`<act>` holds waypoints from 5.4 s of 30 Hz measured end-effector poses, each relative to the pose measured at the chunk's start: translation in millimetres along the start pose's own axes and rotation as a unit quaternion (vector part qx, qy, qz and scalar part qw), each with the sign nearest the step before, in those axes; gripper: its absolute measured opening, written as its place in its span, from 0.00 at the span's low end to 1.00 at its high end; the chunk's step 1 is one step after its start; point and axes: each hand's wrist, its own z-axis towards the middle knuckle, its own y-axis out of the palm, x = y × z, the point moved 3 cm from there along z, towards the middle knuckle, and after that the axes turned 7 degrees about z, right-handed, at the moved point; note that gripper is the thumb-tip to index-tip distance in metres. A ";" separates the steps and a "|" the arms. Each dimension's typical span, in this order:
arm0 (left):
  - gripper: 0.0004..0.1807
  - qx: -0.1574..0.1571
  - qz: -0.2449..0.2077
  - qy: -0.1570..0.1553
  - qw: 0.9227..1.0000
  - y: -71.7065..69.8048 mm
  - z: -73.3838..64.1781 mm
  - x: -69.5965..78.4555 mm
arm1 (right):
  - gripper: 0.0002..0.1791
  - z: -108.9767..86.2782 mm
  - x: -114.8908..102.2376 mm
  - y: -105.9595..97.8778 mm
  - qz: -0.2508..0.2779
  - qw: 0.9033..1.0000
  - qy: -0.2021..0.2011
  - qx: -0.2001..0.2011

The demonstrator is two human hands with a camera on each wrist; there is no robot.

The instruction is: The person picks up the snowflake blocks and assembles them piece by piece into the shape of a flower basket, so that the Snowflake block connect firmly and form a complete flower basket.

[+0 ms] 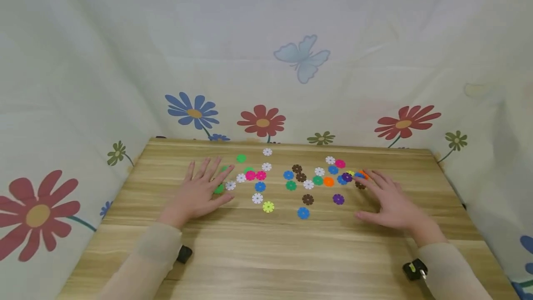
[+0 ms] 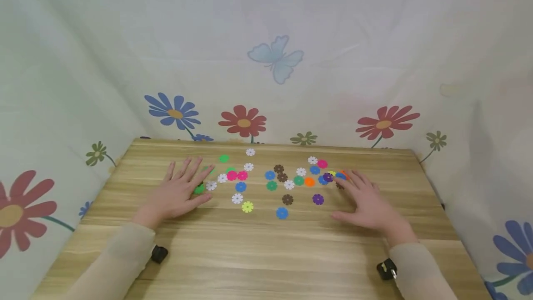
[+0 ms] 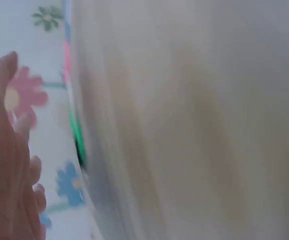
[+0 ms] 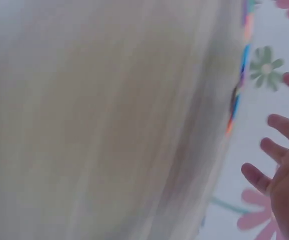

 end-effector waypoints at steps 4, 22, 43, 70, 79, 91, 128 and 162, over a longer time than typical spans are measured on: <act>0.50 -0.001 -0.055 -0.016 0.998 0.4 24.2 34.1 | 0.49 24.1 -22.5 13.7 0.093 0.995 0.005 0.026; 0.35 0.065 -0.321 -0.102 0.939 4.2 85.0 156.5 | 0.31 80.0 -75.2 72.8 0.276 0.956 0.054 0.082; 0.17 0.051 -0.264 -0.119 0.956 22.8 91.5 177.5 | 0.16 88.9 -82.5 89.2 0.270 0.950 0.103 0.117; 0.11 0.062 -0.337 -0.067 0.937 24.9 90.7 165.2 | 0.15 86.4 -76.7 100.6 0.548 0.813 0.112 0.160; 0.07 0.132 -0.537 -0.036 0.832 25.5 89.3 154.9 | 0.14 89.0 -83.8 101.1 0.605 0.774 0.111 0.147; 0.06 0.155 -0.555 -0.009 0.817 22.7 89.2 164.1 | 0.14 88.0 -83.8 102.5 0.645 0.744 0.107 0.139; 0.26 0.075 -0.345 -0.030 0.935 33.8 104.8 145.7 | 0.03 84.4 -62.4 92.1 0.674 0.705 0.136 0.173; 0.07 0.112 -0.584 -0.025 0.804 30.1 95.9 147.8 | 0.17 86.9 -81.1 102.6 0.627 0.754 0.132 0.142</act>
